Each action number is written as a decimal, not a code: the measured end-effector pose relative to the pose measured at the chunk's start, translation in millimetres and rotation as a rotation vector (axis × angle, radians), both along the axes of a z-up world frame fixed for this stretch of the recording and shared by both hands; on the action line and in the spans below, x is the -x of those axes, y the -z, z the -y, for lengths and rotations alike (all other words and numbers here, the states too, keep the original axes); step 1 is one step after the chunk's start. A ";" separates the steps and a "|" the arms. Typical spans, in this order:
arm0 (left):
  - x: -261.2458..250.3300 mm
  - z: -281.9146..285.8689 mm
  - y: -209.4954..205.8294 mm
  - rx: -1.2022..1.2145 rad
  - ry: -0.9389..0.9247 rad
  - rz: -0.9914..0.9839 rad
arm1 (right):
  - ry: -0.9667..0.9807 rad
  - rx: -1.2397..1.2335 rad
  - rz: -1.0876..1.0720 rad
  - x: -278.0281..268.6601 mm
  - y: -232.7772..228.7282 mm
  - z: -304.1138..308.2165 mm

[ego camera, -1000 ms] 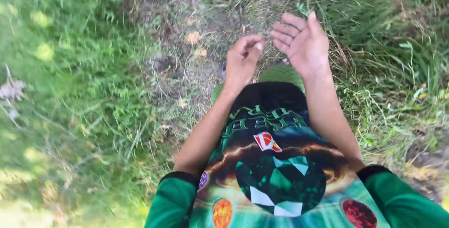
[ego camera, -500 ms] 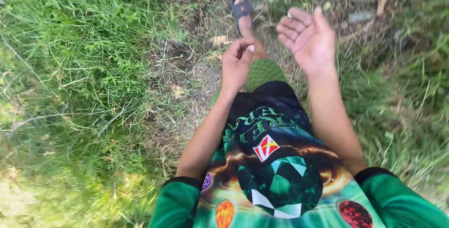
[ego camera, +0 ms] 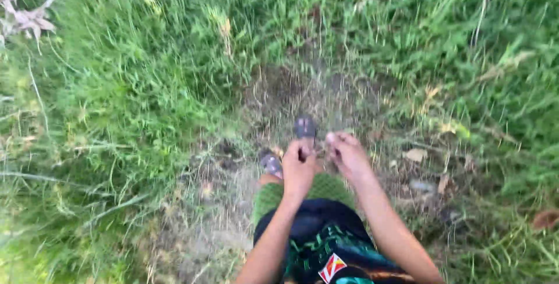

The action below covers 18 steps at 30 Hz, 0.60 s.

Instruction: Pulling grass and weeds from the ground by hand

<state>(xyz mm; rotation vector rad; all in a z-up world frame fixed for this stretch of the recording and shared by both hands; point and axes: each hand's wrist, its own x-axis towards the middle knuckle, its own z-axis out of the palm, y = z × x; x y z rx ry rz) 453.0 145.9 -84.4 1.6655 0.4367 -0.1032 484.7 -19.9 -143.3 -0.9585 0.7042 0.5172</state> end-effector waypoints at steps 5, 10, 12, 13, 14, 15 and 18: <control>-70.4 -43.0 -66.1 -0.069 -0.040 0.123 | -0.107 -0.010 -0.079 -44.2 -12.6 -42.2; -111.5 -103.7 -206.5 -0.063 -0.025 0.529 | -0.128 0.036 -0.068 -91.7 -55.6 -88.9; -106.0 -130.5 -245.8 -0.110 0.002 0.637 | -0.138 0.058 -0.129 -96.6 -75.9 -113.9; -104.6 -141.7 -261.9 -0.116 0.007 0.617 | -0.162 0.048 -0.137 -99.8 -76.9 -122.5; -102.2 -151.6 -277.3 -0.122 0.012 0.597 | -0.186 0.037 -0.145 -103.3 -76.7 -130.1; -100.6 -158.5 -289.4 -0.119 0.020 0.568 | -0.189 0.047 -0.165 -104.2 -70.4 -137.5; -104.1 -177.8 -332.1 -0.092 0.039 0.457 | -0.274 0.000 -0.056 -95.2 -56.9 -154.8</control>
